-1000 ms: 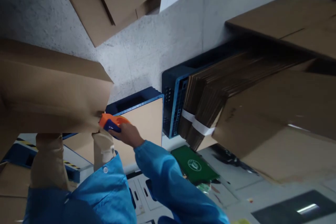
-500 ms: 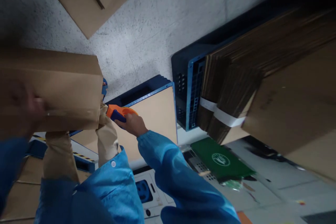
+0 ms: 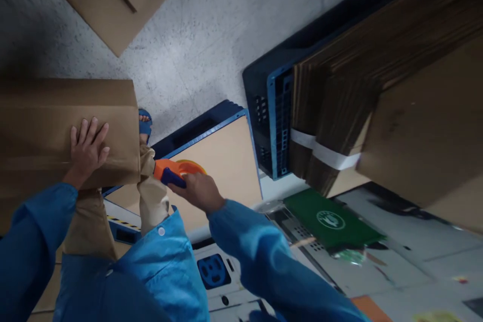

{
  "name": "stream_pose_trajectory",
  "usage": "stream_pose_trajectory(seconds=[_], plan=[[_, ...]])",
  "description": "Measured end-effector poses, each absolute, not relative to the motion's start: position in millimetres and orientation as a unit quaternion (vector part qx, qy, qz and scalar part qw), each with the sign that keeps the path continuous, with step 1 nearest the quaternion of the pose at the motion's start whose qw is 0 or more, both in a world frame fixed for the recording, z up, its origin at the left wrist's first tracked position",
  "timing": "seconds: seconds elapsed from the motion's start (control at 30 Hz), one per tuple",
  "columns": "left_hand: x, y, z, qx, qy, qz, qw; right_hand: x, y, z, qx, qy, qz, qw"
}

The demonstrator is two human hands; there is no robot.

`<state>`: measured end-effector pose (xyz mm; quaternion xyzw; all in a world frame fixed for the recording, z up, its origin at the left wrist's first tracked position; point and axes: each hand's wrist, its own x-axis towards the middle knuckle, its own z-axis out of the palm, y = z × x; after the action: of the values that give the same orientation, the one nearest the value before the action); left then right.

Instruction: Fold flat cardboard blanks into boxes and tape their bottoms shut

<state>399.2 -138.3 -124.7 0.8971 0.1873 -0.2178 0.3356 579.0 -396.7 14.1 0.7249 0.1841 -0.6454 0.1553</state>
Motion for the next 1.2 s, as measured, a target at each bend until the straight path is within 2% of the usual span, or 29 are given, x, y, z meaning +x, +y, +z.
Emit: stream_pose_trajectory(seconds=[0.2,0.5,0.67,0.93,1.07,1.2], plan=[[402,-149,-130,0.893,0.196,-0.225,0.336,578,-392,-48,0.733,0.161,-0.639,0.166],[423,-211,-129,0.869,0.217,-0.247,0.369,556,-361,-79,0.741,0.172,-0.637,0.123],[418,-212,-141,0.872,0.233,-0.240,0.358,532,-354,-84,0.757,0.159,-0.622,0.121],[421,-222,-138,0.873,0.229,-0.256,0.346,507,-343,-148,0.773,0.109,-0.617,0.100],[397,-199,-117,0.891,0.222,-0.191,0.348,514,-363,-140,0.796,0.092,-0.589,0.103],[320,-114,-95,0.882,0.393,-0.107,0.237,522,-378,-101,0.867,-0.021,-0.490,0.086]])
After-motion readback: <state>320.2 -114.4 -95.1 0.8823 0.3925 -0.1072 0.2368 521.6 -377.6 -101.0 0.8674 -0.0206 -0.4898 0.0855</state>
